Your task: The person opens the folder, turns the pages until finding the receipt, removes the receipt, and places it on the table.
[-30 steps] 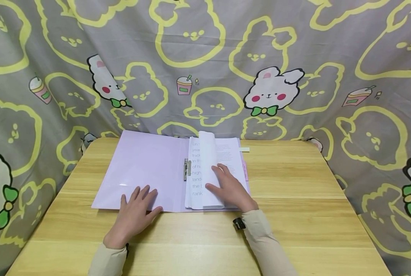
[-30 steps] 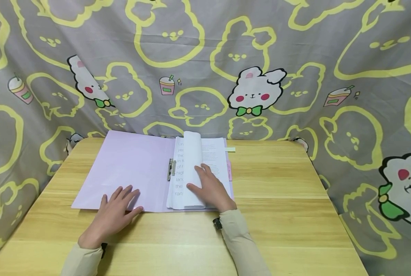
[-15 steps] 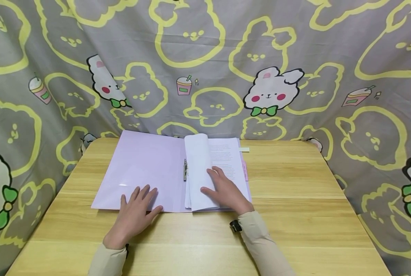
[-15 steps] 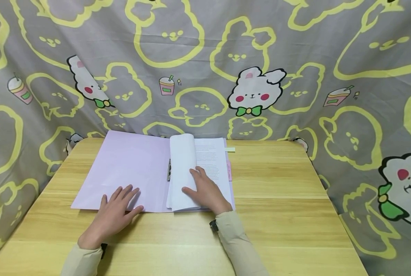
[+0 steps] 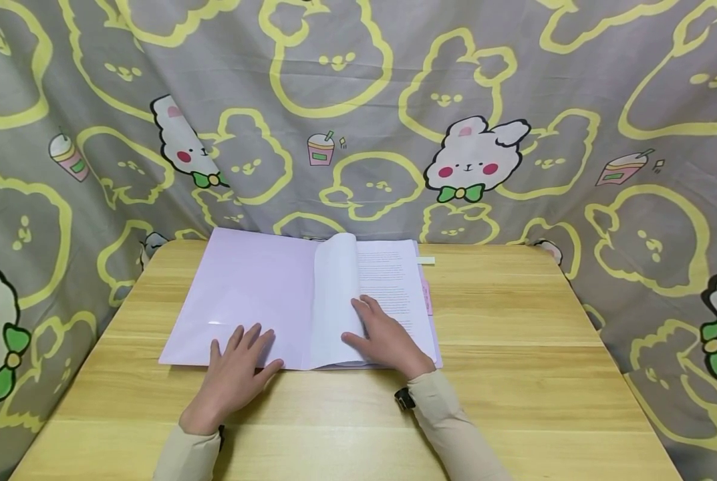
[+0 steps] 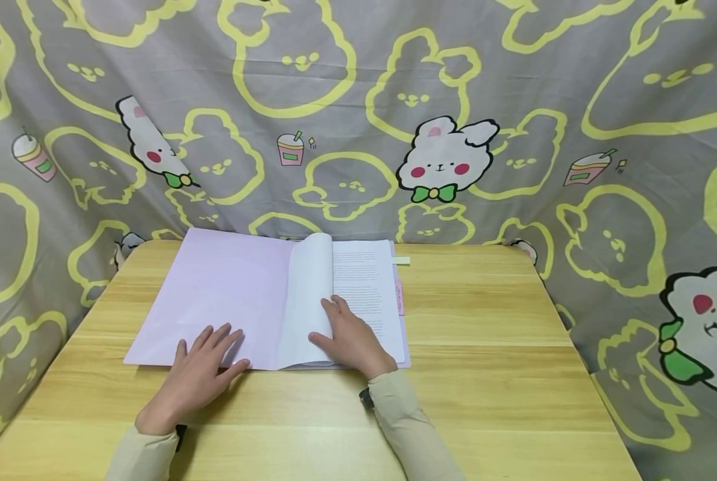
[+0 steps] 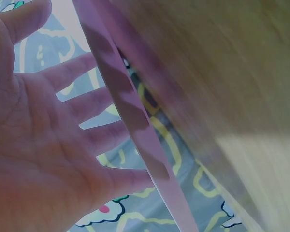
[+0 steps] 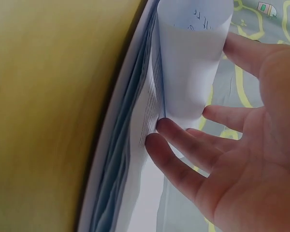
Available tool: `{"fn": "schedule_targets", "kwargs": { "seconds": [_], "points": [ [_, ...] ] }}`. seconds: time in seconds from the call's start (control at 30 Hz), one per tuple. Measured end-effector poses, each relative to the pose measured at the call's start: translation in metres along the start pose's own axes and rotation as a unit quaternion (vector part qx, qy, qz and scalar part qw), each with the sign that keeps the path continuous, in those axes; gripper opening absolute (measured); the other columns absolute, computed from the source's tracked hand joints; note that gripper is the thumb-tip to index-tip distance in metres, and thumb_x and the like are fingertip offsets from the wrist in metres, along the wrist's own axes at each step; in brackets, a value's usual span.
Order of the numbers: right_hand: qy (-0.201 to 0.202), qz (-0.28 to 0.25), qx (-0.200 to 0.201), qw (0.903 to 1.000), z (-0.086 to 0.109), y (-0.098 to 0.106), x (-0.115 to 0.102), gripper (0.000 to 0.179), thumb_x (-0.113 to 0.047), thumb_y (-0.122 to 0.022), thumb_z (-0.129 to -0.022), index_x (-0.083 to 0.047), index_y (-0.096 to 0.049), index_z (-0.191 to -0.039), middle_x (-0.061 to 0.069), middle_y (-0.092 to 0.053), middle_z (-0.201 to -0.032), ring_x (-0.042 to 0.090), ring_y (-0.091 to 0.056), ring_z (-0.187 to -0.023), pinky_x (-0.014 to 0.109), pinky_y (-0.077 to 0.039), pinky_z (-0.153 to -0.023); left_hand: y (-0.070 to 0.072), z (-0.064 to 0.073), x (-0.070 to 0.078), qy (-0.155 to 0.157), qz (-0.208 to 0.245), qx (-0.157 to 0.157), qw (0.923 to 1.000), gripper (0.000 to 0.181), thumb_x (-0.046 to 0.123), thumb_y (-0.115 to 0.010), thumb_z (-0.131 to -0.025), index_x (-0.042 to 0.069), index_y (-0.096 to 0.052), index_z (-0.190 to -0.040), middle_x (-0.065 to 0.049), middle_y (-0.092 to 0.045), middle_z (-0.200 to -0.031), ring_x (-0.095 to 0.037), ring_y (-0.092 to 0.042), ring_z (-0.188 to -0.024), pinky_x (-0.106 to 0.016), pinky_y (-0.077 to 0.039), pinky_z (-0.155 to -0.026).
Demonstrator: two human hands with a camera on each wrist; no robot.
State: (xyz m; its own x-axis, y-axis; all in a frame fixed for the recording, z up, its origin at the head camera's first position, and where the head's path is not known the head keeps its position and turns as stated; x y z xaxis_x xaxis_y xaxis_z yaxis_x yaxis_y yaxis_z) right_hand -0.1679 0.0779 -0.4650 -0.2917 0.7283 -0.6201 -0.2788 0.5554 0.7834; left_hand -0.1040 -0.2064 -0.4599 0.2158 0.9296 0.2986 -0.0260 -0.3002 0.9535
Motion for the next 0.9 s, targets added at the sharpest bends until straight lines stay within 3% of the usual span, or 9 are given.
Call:
{"fn": "schedule_targets", "kwargs": {
  "seconds": [0.9],
  "points": [
    [0.039,0.045,-0.039,0.9975,0.004,-0.020,-0.022,0.076,-0.048,-0.064,-0.099,-0.010,-0.038,-0.159,0.014,-0.032,-0.166,0.032,-0.047,-0.144,0.048,-0.044,-0.112,-0.003,-0.001,-0.002,0.007,0.003,-0.010,0.9999,0.063,0.044,-0.065,-0.099,0.009,-0.053,-0.149,-0.026,-0.044,-0.155,-0.057,-0.033,-0.143,-0.087,-0.014,-0.103]
  ]
}}
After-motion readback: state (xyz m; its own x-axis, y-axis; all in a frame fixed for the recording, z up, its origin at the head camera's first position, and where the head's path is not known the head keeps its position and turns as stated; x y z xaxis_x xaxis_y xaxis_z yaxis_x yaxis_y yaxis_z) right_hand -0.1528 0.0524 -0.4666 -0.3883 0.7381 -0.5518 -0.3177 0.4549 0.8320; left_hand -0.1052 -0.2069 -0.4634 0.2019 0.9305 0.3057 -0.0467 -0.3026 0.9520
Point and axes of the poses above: each hand's wrist, its own z-axis away from the middle knuckle, its own y-axis out of the back of the hand, x = y × z, the point moved 2 cm from there along -z, towards the middle knuckle
